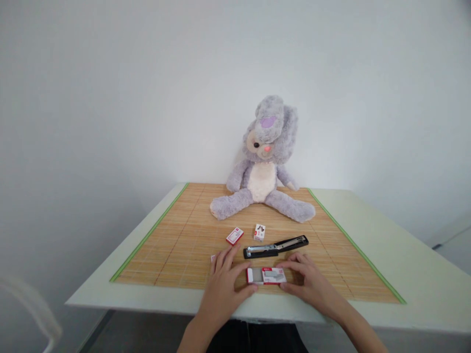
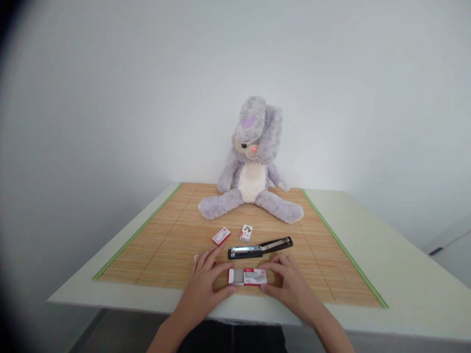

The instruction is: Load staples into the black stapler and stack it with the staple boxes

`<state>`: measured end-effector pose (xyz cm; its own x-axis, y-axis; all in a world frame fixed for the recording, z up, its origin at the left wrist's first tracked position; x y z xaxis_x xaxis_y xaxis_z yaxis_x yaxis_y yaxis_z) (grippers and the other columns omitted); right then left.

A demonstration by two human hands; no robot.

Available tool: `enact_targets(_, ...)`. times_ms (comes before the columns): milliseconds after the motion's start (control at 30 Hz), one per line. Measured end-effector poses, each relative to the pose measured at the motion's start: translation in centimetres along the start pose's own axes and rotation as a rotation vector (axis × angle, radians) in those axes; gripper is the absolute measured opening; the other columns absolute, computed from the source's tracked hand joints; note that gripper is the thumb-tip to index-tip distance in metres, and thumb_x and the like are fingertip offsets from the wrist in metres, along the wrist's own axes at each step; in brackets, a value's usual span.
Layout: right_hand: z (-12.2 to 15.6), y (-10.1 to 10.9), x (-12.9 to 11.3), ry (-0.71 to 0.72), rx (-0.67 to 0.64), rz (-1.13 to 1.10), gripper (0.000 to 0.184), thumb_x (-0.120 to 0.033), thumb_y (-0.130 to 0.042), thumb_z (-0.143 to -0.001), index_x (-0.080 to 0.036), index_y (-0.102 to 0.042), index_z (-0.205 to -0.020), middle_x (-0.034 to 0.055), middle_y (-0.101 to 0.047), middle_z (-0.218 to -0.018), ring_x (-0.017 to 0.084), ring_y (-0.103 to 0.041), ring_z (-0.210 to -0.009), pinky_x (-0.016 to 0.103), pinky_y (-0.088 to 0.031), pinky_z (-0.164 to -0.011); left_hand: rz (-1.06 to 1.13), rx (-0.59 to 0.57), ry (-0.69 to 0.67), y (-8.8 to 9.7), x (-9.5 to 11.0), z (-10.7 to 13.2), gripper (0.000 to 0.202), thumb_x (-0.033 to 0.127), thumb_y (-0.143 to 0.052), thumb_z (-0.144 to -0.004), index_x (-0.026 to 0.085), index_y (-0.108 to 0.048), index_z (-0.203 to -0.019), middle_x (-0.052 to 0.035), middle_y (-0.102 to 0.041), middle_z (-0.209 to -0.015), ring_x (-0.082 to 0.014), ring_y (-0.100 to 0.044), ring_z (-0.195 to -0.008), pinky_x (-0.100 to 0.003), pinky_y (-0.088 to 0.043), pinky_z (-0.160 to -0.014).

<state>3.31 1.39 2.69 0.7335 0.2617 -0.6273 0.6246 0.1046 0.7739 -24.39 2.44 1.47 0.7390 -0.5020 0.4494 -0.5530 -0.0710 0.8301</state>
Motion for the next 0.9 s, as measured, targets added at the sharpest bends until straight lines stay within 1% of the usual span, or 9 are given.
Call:
enact_targets(67, 0.0, 0.1, -0.1, -0.007, -0.006, 0.0, 0.036, -0.045, -0.078, -0.085, -0.035, -0.075, -0.119, 0.0052, -0.063, -0.115, 0.028, -0.056, -0.113, 0.042, -0.045, -0.102, 0.009, 0.006, -0.008, 0.1, -0.2, 0.1, 0.046, 0.051, -0.077, -0.085, 0.04, -0.067, -0.129, 0.0003, -0.034, -0.167, -0.0347, -0.032, -0.148, -0.067, -0.028, -0.121)
enact_targets(200, 0.0, 0.3, -0.4, -0.003, -0.002, -0.007, 0.035, -0.045, -0.079, -0.085, -0.037, -0.076, -0.119, 0.0047, -0.062, -0.116, 0.028, -0.055, -0.114, 0.042, -0.045, -0.103, 0.003, 0.007, -0.031, 0.3, -0.3, 0.2, 0.03, 0.046, -0.076, -0.087, 0.04, -0.074, -0.116, 0.0037, -0.034, -0.167, -0.035, -0.032, -0.149, -0.067, -0.025, -0.123)
enact_targets(367, 0.1, 0.4, -0.5, -0.005, -0.006, -0.018, 0.035, -0.044, -0.079, -0.086, -0.037, -0.076, -0.12, 0.0049, -0.061, -0.116, 0.027, -0.055, -0.114, 0.043, -0.045, -0.103, -0.005, -0.007, -0.024, -0.1, -0.1, 0.0, 0.031, 0.048, -0.078, -0.085, 0.043, -0.074, -0.115, 0.0043, -0.035, -0.166, -0.0354, -0.032, -0.149, -0.069, -0.023, -0.122)
enact_targets(500, 0.1, 0.3, -0.5, 0.007, -0.009, -0.029, 0.038, -0.043, -0.079, -0.086, -0.038, -0.074, -0.123, 0.0044, -0.061, -0.116, 0.026, -0.055, -0.113, 0.042, -0.046, -0.102, 0.004, -0.004, -0.012, -0.1, 0.0, 0.0, 0.029, 0.05, -0.079, -0.084, 0.042, -0.075, -0.112, 0.0028, -0.037, -0.165, -0.0354, -0.033, -0.148, -0.07, -0.022, -0.121)
enact_targets(600, -0.2, 0.1, -0.6, 0.031, 0.03, -0.031, 0.039, -0.042, -0.079, -0.086, -0.039, -0.074, -0.124, 0.004, -0.061, -0.114, 0.026, -0.055, -0.113, 0.041, -0.046, -0.101, 0.011, -0.015, -0.006, 0.0, 0.1, -0.1, 0.03, 0.048, -0.08, -0.083, 0.042, -0.075, -0.112, 0.0022, -0.038, -0.164, -0.0349, -0.032, -0.148, -0.069, -0.023, -0.121)
enact_targets(667, -0.4, -0.2, -0.7, 0.05, 0.069, -0.023, 0.031, -0.042, -0.078, -0.087, -0.038, -0.077, -0.118, 0.004, -0.061, -0.112, 0.026, -0.055, -0.112, 0.041, -0.046, -0.1, 0.016, -0.017, -0.001, 0.1, 0.2, -0.1, 0.03, 0.048, -0.08, -0.083, 0.041, -0.075, -0.111, 0.0022, -0.038, -0.164, -0.035, -0.032, -0.148, -0.069, -0.023, -0.121)
enact_targets(767, -0.9, -1.0, -1.0, 0.069, 0.099, -0.016, 0.016, -0.041, -0.077, -0.089, -0.037, -0.081, -0.103, 0.004, -0.059, -0.11, 0.025, -0.055, -0.11, 0.04, -0.046, -0.097, 0.022, -0.02, 0.0, 0.3, 0.3, -0.1, 0.029, 0.048, -0.08, -0.083, 0.041, -0.076, -0.111, 0.0024, -0.039, -0.164, -0.035, -0.032, -0.148, -0.069, -0.023, -0.121)
enact_targets(833, -1.2, -1.6, -1.5, 0.073, 0.101, -0.025, 0.011, -0.04, -0.077, -0.089, -0.036, -0.081, -0.098, 0.0037, -0.058, -0.109, 0.025, -0.055, -0.109, 0.039, -0.046, -0.096, 0.023, -0.021, 0.0, 0.3, 0.2, -0.1, 0.029, 0.048, -0.08, -0.083, 0.042, -0.075, -0.111, 0.003, -0.038, -0.164, -0.0346, -0.032, -0.147, -0.069, -0.024, -0.121)
enact_targets(900, -1.4, -2.1, -2.2, 0.082, 0.101, -0.039, 0.01, -0.038, -0.079, -0.087, -0.036, -0.081, -0.097, 0.0034, -0.057, -0.109, 0.024, -0.056, -0.109, 0.039, -0.046, -0.095, 0.023, -0.02, 0.002, 0.2, 0.2, -0.1, 0.03, 0.048, -0.08, -0.083, 0.043, -0.075, -0.112, 0.0041, -0.037, -0.165, -0.0344, -0.033, -0.147, -0.069, -0.023, -0.121)
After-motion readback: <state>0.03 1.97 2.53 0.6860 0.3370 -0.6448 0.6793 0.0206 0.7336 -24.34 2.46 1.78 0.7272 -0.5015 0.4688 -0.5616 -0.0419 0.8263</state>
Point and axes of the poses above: each hand's wrist, its own z-axis away from the middle knuckle, its own y-axis out of the back of the hand, x = y × z, the point moved 3 cm from there along -z, towards the middle knuckle
